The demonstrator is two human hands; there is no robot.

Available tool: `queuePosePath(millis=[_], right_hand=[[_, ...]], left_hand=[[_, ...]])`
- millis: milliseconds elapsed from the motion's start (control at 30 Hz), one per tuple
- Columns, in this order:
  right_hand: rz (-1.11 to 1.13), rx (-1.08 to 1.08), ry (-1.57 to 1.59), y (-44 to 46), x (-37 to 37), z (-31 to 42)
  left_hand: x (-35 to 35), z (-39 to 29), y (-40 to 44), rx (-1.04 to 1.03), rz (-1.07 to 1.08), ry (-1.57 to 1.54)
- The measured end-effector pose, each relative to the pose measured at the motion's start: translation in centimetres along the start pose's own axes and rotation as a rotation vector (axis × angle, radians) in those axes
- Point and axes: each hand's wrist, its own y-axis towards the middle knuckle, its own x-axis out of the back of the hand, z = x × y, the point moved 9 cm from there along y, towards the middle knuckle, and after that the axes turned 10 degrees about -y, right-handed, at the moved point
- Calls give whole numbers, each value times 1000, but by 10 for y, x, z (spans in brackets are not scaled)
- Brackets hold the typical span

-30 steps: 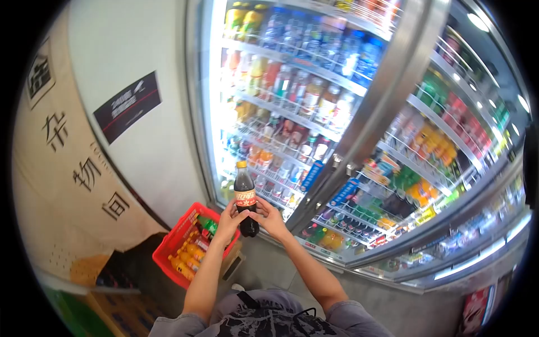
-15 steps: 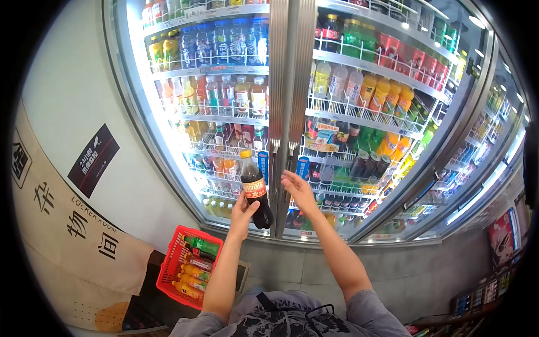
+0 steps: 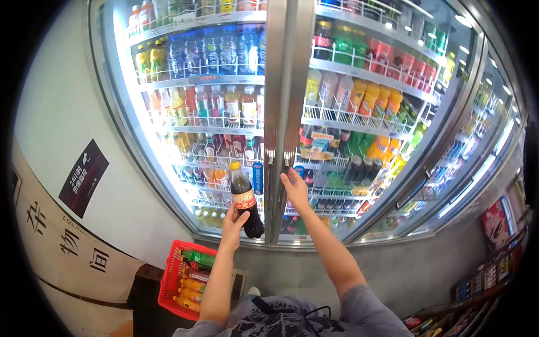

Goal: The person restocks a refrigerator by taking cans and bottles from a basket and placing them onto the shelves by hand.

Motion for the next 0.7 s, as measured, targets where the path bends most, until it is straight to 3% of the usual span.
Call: queuePosePath(millis=[200,433,567,700], right_hand=[[-152,-158,-82,15,-10,6],[-265,-21,-221,14,-23,2],[-307,-148,-309,15,-23,4],[-345,-101,-327,21,-26,-1]], left_hand=[[43,-24,10,8,9,49],[63,-24,19,78,97,6],[57,-19,12,111,160,-63],[64,-18,-10,138,193,-88]])
